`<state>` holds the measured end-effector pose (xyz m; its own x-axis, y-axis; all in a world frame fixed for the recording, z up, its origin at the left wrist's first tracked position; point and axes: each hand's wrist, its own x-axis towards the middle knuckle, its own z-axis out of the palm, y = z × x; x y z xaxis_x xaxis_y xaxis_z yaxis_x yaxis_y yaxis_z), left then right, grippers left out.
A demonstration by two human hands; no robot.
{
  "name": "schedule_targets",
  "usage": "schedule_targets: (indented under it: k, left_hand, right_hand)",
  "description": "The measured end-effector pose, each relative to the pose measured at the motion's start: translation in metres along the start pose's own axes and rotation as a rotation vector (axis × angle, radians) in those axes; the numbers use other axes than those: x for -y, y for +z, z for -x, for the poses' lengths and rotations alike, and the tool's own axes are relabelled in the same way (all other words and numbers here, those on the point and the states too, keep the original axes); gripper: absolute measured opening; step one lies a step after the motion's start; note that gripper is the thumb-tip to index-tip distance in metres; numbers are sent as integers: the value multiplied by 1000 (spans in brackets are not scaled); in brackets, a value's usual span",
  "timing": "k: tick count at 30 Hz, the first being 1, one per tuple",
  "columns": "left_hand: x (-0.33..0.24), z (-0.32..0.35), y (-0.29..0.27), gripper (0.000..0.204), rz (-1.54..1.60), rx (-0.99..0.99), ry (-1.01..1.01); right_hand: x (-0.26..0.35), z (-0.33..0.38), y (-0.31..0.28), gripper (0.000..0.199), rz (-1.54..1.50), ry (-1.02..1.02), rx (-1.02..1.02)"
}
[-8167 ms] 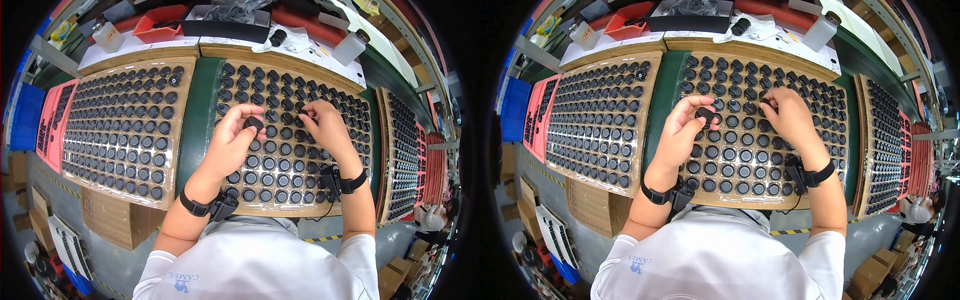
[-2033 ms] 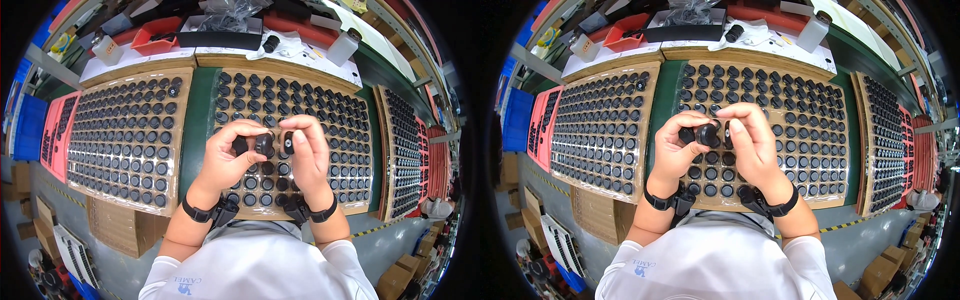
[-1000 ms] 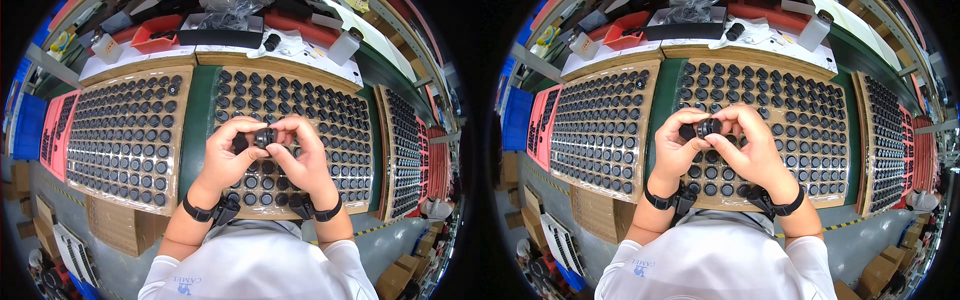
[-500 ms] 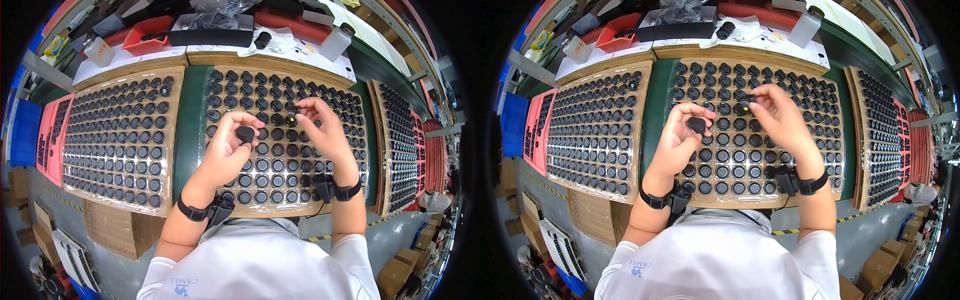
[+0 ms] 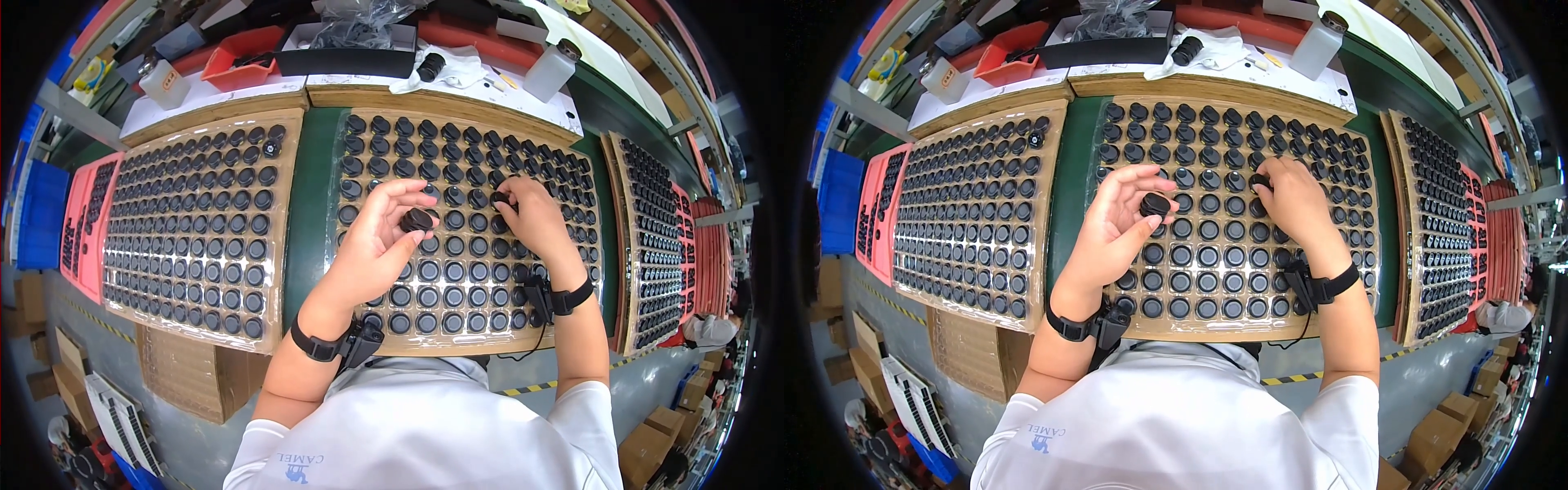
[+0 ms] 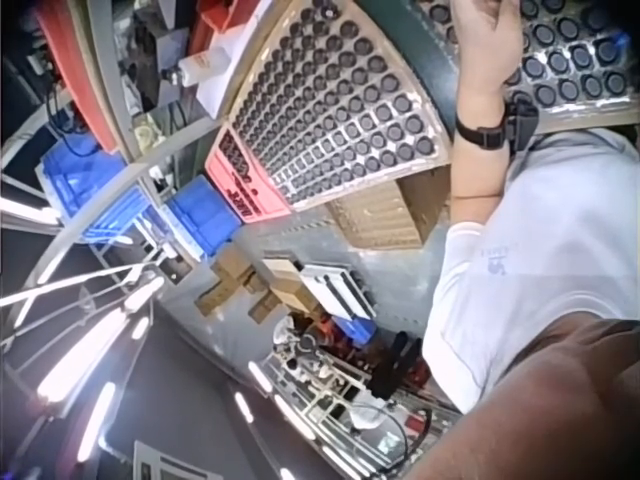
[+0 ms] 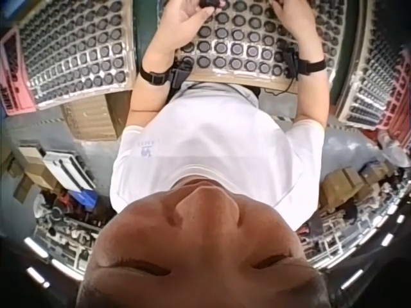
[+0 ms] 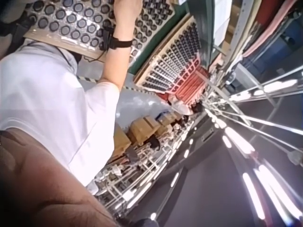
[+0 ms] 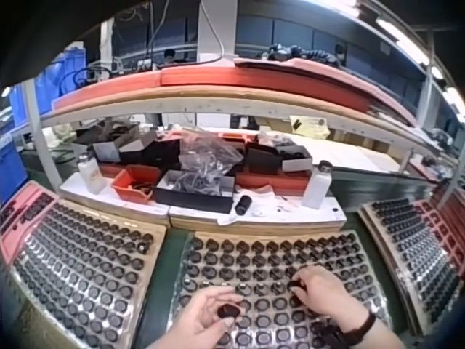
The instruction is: The person picks up a black component and a small cap from a tray, presses them together, and rotates the assembled unit. They then place the finished part back into the tray and repeat the process.
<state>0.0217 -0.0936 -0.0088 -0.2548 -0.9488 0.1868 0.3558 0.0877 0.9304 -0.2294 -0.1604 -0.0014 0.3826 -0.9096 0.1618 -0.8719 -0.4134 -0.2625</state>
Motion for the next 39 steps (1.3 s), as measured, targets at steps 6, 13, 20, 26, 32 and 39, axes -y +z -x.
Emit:
schedule_targets:
  k: [6,13,20,26,32,39]
  left_hand:
    - [-3,0,4,58,9,-41,-17]
    - [0,-2,6,65,4,8,36]
    - [-4,1,4,52,-25,-58,-76]
    - [-6,2,-3,40,-128,-112,-102]
    - [-5,1,-3,28,-171,-171,-77]
    - [-1,3,-1,29,-246,-105,-7]
  right_hand:
    - [44,-1,-15,20,-109,-122,-70]
    - [95,-1,-7,20,-738,-213,33]
    - [68,2,-11,20,-811,-16,78]
    - [1,8,-18,16,-386,109,-107]
    - [-27,16,-13,16,-31,26,-96]
    - [48,18,-32,19,-514,-21,-72]
